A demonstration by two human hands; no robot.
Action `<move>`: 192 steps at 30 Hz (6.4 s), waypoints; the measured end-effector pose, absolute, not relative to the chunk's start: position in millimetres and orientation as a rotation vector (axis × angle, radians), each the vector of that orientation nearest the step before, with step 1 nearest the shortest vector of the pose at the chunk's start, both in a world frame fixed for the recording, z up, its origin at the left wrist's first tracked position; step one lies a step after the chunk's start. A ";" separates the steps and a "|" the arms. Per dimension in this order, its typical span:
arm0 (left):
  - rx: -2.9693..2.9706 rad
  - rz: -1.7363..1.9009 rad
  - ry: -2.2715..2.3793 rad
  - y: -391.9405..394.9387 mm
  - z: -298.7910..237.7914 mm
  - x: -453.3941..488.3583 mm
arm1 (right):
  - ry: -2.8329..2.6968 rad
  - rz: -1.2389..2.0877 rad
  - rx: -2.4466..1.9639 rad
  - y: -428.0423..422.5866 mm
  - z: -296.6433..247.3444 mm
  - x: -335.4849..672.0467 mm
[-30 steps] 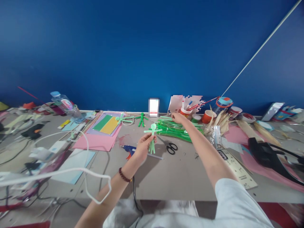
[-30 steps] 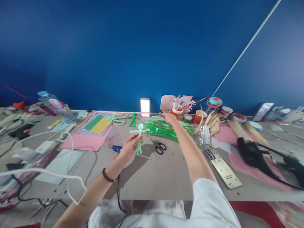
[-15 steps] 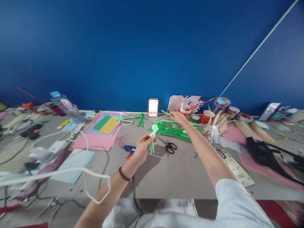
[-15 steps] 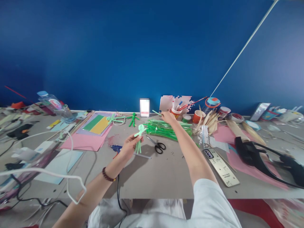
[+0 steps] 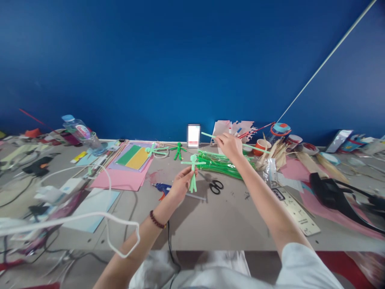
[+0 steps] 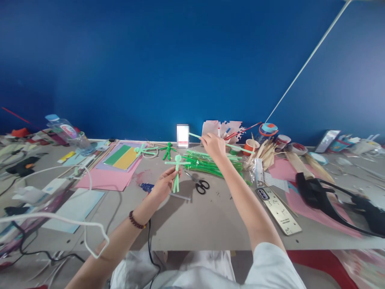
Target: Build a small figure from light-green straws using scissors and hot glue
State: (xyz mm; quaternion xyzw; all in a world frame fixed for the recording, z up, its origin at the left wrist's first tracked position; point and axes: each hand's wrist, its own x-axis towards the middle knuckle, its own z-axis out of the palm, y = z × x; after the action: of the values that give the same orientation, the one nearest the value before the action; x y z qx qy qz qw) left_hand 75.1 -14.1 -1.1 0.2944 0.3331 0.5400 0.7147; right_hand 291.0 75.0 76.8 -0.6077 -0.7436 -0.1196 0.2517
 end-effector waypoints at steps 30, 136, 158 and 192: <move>0.638 1.227 0.729 -25.3 8.3 79.9 | -1.715 0.031 -1.418 -42.7 3.7 224.8; 0.536 0.968 0.684 -18.4 15.6 67.6 | -1.492 0.557 -1.460 -75.4 -8.3 216.5; 1.056 0.694 0.880 -22.1 -5.4 79.9 | -2.411 1.040 -1.395 15.3 68.2 249.6; 0.498 1.096 0.726 -8.4 -0.2 70.3 | -1.548 0.584 -1.518 -70.7 -19.2 226.8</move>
State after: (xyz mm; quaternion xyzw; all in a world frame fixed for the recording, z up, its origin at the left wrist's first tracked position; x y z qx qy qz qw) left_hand 70.3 -8.4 -0.2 0.2289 0.3337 0.5039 0.7631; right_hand 226.8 -70.7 -19.2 -0.6095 -0.6212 0.2344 0.4333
